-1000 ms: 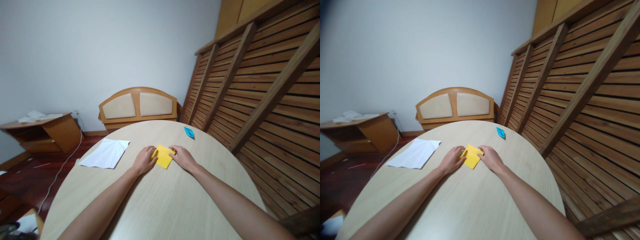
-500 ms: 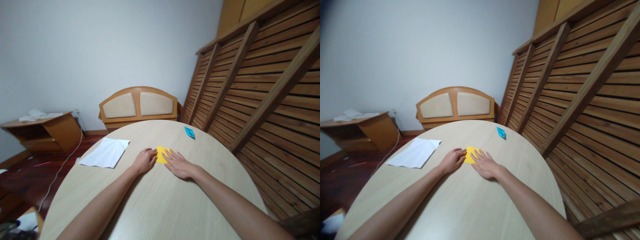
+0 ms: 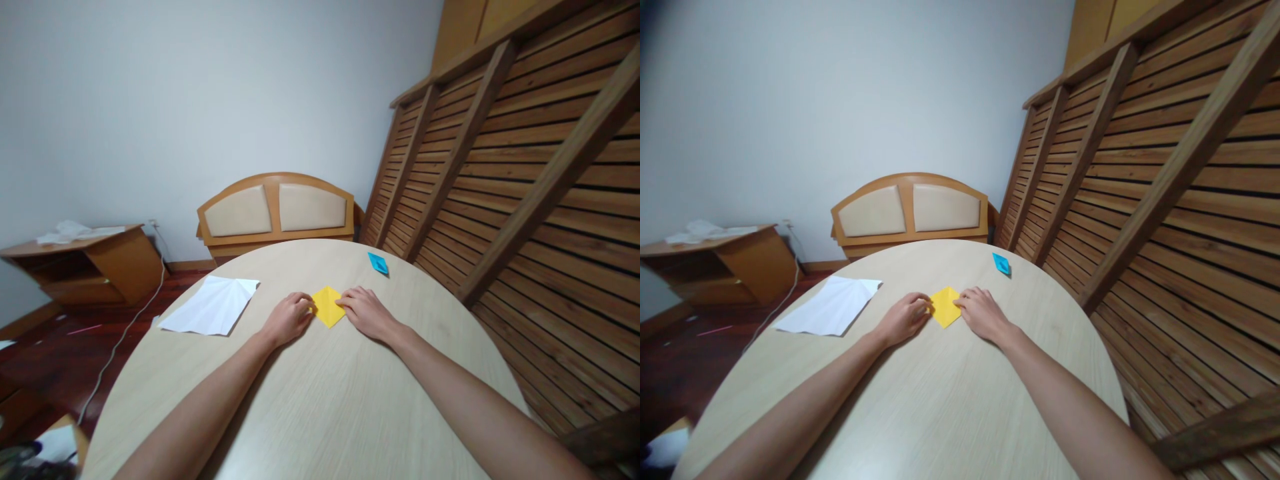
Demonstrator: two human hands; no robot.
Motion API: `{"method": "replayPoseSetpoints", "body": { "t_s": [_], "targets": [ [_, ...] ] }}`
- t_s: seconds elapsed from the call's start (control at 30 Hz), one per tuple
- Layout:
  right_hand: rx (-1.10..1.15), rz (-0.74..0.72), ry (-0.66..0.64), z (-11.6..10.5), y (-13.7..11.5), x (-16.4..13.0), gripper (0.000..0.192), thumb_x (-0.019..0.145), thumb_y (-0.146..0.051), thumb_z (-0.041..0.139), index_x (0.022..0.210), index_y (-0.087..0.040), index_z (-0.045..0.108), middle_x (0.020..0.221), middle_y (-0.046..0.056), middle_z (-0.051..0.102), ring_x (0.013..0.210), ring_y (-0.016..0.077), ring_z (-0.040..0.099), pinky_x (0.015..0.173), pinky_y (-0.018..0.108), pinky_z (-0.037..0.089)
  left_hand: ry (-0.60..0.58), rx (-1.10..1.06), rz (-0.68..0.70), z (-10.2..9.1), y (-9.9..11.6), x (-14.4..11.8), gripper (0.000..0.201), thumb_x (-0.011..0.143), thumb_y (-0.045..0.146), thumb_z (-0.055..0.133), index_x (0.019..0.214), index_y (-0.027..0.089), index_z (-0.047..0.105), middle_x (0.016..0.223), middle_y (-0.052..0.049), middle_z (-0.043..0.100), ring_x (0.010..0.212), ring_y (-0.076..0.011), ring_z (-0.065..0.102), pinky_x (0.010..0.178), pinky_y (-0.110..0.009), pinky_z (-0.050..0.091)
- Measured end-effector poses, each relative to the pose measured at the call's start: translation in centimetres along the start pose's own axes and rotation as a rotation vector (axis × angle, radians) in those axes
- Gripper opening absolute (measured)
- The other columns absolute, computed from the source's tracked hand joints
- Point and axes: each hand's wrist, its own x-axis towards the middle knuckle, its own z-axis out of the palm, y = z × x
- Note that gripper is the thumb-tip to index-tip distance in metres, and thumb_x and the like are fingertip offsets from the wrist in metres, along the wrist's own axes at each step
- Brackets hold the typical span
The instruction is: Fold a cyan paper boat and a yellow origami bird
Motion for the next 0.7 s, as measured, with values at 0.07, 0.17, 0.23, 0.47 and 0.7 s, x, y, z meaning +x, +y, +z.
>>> {"method": "replayPoseSetpoints", "body": {
  "t_s": [0.07, 0.17, 0.23, 0.47, 0.7],
  "targets": [
    [0.005, 0.033, 0.014, 0.1, -1.2, 0.0, 0.033, 0.097, -0.037, 0.049, 0.118, -0.021, 0.069, 0.113, 0.010, 0.066, 0.108, 0.0249, 0.055, 0.093, 0.038, 0.038, -0.012, -0.034, -0.030, 0.2, -0.1, -0.1, 0.021, 0.092, 0.025, 0.056, 0.109, 0.022, 0.067, 0.128, -0.009, 0.062, 0.111, -0.0218, 0.062, 0.096, -0.035, 0.051],
    [-0.004, 0.069, 0.014, 0.4, -2.7, -0.2, 0.058, 0.086, -0.061, 0.059, 0.124, -0.018, 0.064, 0.118, 0.013, 0.064, 0.110, 0.0286, 0.054, 0.095, 0.041, 0.037, -0.037, -0.062, -0.044, 0.2, 0.0, -0.1, 0.022, 0.093, 0.026, 0.055, 0.112, 0.023, 0.066, 0.125, -0.007, 0.064, 0.109, -0.0213, 0.064, 0.096, -0.034, 0.051],
    [-0.020, 0.090, -0.001, 0.5, -3.3, -0.2, 0.063, 0.083, -0.065, 0.060, 0.124, -0.018, 0.064, 0.119, 0.014, 0.063, 0.110, 0.0298, 0.055, 0.094, 0.041, 0.038, -0.034, -0.075, -0.016, 0.1, 0.1, 0.0, 0.022, 0.093, 0.027, 0.057, 0.113, 0.022, 0.065, 0.119, -0.007, 0.066, 0.106, -0.0209, 0.065, 0.093, -0.033, 0.053],
    [-0.024, 0.142, 0.004, 0.4, -3.4, 0.0, 0.044, 0.088, -0.053, 0.059, 0.114, -0.019, 0.068, 0.111, 0.010, 0.067, 0.101, 0.0252, 0.061, 0.088, 0.034, 0.041, 0.025, -0.079, 0.063, 0.0, 0.2, -0.1, 0.018, 0.095, 0.028, 0.054, 0.108, 0.023, 0.064, 0.115, -0.007, 0.066, 0.097, -0.0190, 0.067, 0.085, -0.031, 0.054],
    [0.019, 0.155, 0.031, -0.1, -3.3, 0.0, 0.020, 0.092, -0.034, 0.054, 0.096, -0.021, 0.069, 0.092, 0.005, 0.071, 0.078, 0.0178, 0.064, 0.066, 0.027, 0.037, 0.119, -0.129, -0.032, 0.5, 0.3, -0.2, 0.051, 0.093, 0.026, 0.055, 0.141, 0.023, 0.036, 0.134, -0.013, 0.054, 0.100, -0.0198, 0.066, 0.087, -0.036, 0.056]
  ]
}}
